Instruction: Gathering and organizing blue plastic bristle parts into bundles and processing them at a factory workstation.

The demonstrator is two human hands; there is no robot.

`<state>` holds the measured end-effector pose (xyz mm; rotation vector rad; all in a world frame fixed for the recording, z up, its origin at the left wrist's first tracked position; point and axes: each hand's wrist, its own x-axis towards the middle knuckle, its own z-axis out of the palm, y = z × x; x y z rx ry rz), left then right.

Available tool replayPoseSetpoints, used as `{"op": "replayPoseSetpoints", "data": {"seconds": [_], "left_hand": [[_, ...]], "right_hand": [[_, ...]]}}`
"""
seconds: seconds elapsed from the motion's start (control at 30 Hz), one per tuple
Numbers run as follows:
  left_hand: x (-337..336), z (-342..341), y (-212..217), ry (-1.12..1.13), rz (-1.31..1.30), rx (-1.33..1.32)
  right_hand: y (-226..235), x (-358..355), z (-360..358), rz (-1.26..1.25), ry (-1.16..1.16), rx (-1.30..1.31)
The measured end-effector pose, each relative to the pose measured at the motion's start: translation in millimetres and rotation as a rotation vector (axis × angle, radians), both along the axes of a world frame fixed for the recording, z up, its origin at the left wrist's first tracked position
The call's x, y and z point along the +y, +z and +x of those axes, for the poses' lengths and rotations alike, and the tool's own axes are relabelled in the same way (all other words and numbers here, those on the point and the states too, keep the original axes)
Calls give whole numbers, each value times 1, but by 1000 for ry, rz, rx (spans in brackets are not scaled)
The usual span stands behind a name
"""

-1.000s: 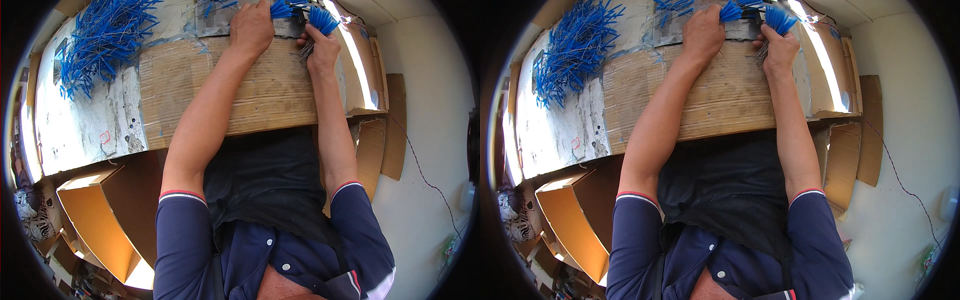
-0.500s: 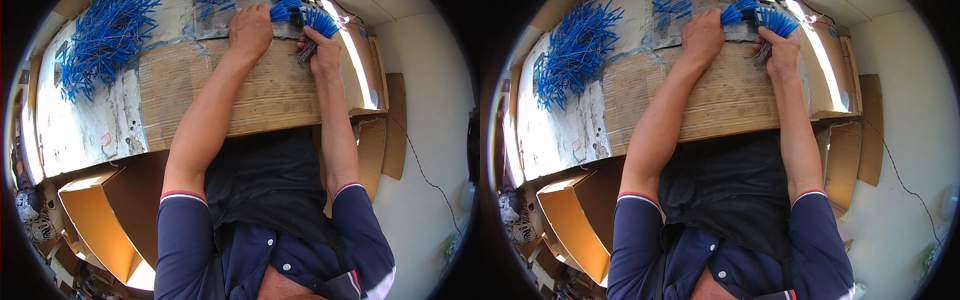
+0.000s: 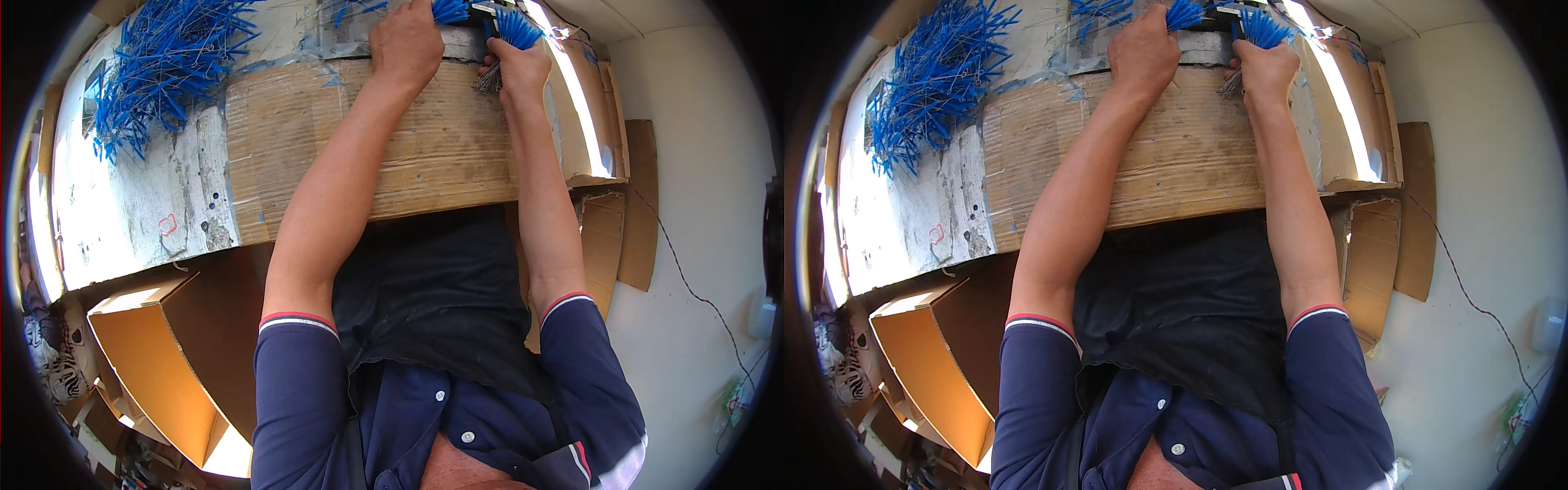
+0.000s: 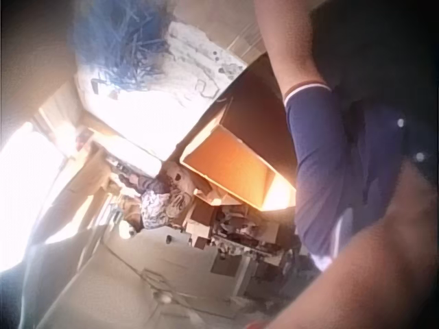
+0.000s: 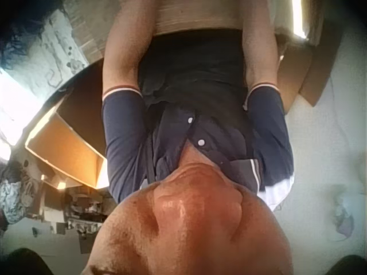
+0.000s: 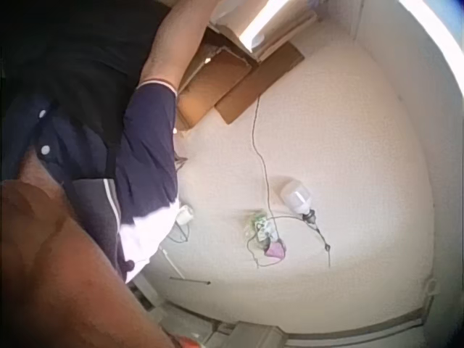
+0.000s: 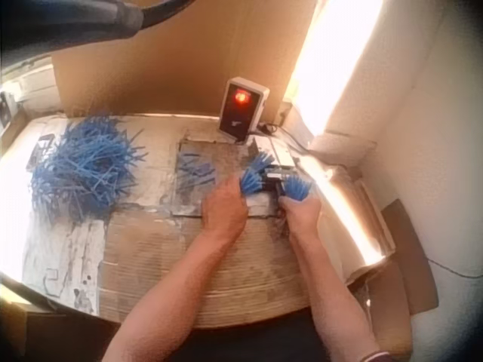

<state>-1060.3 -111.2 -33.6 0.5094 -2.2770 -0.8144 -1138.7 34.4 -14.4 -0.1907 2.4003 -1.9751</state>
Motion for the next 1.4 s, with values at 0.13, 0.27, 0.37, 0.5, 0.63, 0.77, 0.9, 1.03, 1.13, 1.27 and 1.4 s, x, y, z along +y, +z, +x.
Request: {"op": "replayPoseSetpoints", "data": {"seconds": [0.13, 0.27, 0.37, 0.5, 0.63, 0.77, 0.9, 1.03, 1.13, 1.27, 1.4], "left_hand": [[2, 2, 1, 51, -3, 122], [1, 3, 2, 101, -48, 221], [-2, 2, 1, 77, -65, 278], [3, 3, 3, 95, -89, 237], [-3, -1, -6, 50, -119, 213], [1, 0, -2, 32, -116, 172], [0, -1, -3, -4, -70, 217], [0, -5, -6, 13, -129, 302], [1, 1, -5, -7, -93, 238], [2, -5, -10, -51, -133, 167], [3, -1, -3, -83, -131, 89]], "right_hand": [[1, -2, -2, 22, -14, 18], [-3, -4, -5, 7, -32, 34], [-5, -2, -7, -5, -8, 41], [-4, -4, -5, 5, -51, 41], [-2, -6, -1, -61, -42, 3], [-4, -5, -3, -120, -51, 7], [-7, -7, -6, -50, -85, 0], [-2, -12, -3, -66, -123, -42], [17, -13, 12, -211, -70, -170], [-11, 3, 2, -407, 24, -46], [-14, 10, 9, -493, 30, -19]]}}
